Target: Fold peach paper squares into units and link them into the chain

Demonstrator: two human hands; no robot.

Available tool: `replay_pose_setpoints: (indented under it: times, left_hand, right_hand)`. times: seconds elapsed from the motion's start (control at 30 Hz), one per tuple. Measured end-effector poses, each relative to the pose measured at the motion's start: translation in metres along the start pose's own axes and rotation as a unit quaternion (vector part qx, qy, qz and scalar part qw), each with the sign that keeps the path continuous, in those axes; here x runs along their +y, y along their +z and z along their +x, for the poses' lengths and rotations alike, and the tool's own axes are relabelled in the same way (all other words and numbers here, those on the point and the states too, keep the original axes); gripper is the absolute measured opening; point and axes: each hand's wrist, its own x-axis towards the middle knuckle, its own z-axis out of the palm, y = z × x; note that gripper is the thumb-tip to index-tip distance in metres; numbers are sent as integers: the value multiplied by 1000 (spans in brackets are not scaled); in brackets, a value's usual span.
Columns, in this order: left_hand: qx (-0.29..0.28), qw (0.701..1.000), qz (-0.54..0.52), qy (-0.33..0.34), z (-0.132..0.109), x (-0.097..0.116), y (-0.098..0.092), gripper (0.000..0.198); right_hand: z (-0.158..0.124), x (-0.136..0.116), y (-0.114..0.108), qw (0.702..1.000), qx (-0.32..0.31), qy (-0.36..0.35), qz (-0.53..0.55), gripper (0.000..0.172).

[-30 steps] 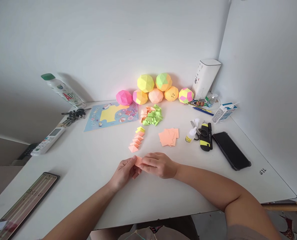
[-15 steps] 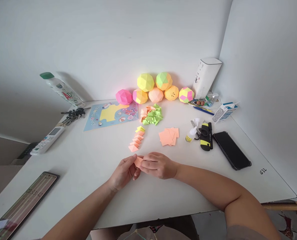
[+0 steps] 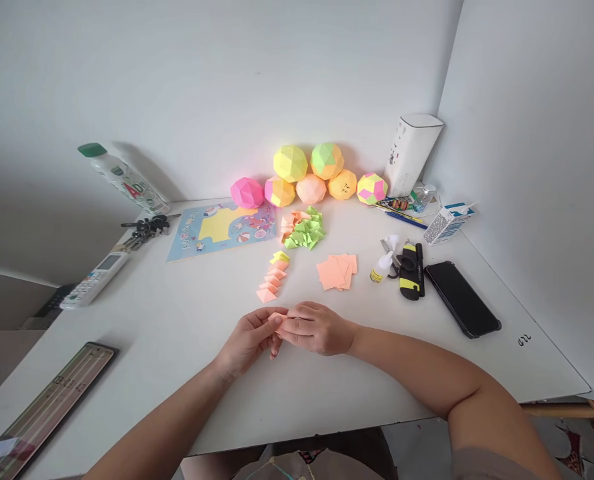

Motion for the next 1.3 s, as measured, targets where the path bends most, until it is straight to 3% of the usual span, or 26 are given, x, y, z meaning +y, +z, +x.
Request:
replay_pose_setpoints:
  times: [0.27,0.5,0.7,0.93,1.07,1.3]
  left_hand:
    - [81,994,50,60,0,-7,7,35]
    - [122,985,96,71,-1,-8,8,41]
    - [131,982,116,72,-1,-11,7,40]
    - [92,981,141,91,0,-13,6,46]
    - [65,976,165,125,-1,-14,5,46]
    - [7,965,177,193,-2,-18,2,42]
  right_hand:
    - [-1,1,3,1000,0,18,19,12]
    - [-1,-1,7,990,-75,93,72,16]
    - [0,-1,9,974,-19,162,155,20]
    - [6,-3,7,917,34,295,266,16]
    - [6,-3,7,868,23,383,316,10]
    - [4,0,6,785,-5,467,407,10]
